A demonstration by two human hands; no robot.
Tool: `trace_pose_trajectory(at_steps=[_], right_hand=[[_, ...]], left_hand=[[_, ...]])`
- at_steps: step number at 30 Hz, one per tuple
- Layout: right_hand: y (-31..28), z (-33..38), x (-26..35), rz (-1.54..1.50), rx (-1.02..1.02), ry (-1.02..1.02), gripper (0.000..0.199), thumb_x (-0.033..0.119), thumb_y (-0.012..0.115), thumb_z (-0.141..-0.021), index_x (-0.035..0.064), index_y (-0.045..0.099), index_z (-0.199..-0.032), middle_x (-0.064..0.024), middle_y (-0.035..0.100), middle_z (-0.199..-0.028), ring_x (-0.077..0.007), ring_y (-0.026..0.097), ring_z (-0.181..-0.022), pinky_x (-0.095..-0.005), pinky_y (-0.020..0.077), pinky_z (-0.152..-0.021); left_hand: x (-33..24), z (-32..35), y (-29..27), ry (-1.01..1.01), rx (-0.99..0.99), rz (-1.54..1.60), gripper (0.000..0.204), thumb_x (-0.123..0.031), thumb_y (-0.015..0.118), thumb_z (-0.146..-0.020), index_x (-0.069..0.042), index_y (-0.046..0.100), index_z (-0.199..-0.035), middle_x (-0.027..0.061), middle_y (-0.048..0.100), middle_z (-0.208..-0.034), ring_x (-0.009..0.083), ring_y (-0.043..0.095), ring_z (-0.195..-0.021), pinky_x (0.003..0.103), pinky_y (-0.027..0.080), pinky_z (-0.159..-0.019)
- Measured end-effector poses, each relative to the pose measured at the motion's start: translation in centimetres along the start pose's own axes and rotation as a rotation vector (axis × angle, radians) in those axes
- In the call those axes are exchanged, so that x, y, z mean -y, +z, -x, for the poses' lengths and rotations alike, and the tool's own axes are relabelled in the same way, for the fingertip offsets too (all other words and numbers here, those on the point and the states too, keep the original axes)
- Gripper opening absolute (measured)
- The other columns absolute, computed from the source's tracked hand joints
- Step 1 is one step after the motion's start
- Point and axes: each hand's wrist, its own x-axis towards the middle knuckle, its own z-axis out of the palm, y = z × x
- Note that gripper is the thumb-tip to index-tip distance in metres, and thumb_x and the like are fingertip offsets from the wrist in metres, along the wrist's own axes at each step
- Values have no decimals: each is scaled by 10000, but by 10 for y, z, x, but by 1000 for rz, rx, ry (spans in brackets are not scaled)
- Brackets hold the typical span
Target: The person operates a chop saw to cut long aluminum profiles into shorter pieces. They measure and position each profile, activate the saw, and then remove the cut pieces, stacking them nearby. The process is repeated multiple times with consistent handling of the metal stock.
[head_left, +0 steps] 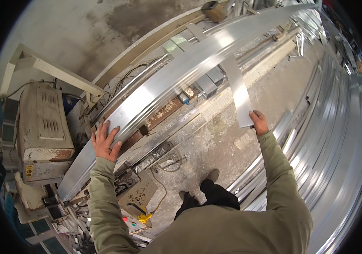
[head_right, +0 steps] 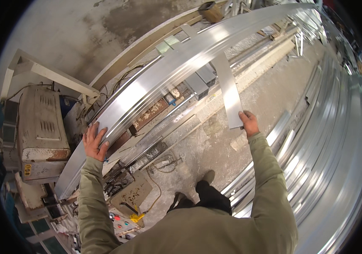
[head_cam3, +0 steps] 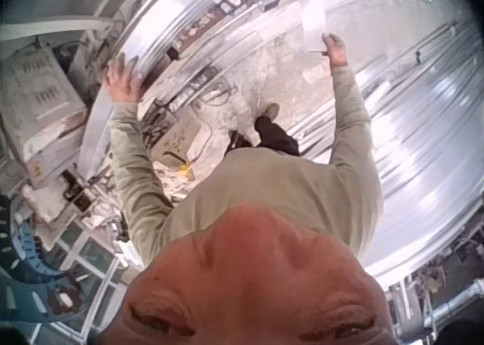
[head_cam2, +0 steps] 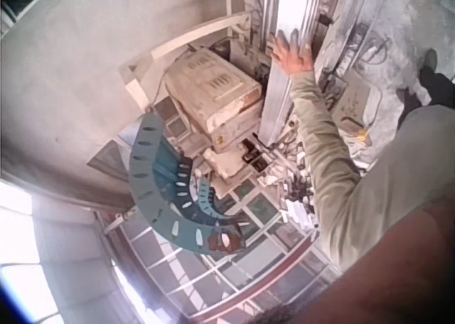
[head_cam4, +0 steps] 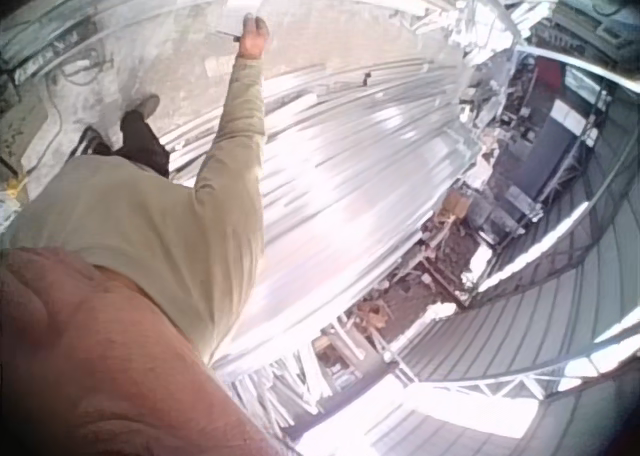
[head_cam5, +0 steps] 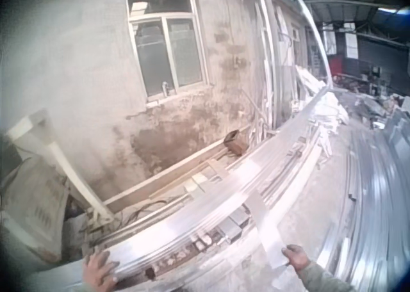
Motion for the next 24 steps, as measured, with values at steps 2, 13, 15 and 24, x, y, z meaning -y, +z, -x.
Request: trace_pose_trajectory(at_steps=[2,13,15,24], right_hand=[[8,-64,4,47,-27,35,421,381,710,-1049,-18,739,-1180,-8,668,-808,-101,554,-627,-284,413,-524],[40,-320,-2,303,-98,-67,528,441,716,-1024,-53,743,-1209,-139,757,-945,-243,713,-815,-389,571,-669],[32,-325,-31,661,-299,-209,551,426,735,-1000,-91,733,-1191,-252,772,-1078,-378,747,-1052,-498,599,-880],[76,-113,-114,401,-306,-122,451,334,696,-1012,-91,743,-1154,-316,766,-1085,-429,758,-1014,-492,572,-872]], left_hand=[[-5,-3,-2,-9,20,5,547,-604,572,-1063,-249,720,-1451,120,496,-1671,421,369,-1583,688,119,-1291],[-13,-11,7,33,22,-68,545,-514,551,-1077,-156,710,-1455,187,510,-1656,468,416,-1552,664,197,-1282],[-13,-13,11,52,18,-91,545,-508,553,-1079,-157,701,-1468,191,507,-1661,470,412,-1558,666,205,-1279],[-4,0,11,-11,36,-154,606,-632,546,-1070,-229,682,-1502,150,480,-1681,458,385,-1571,701,185,-1267]])
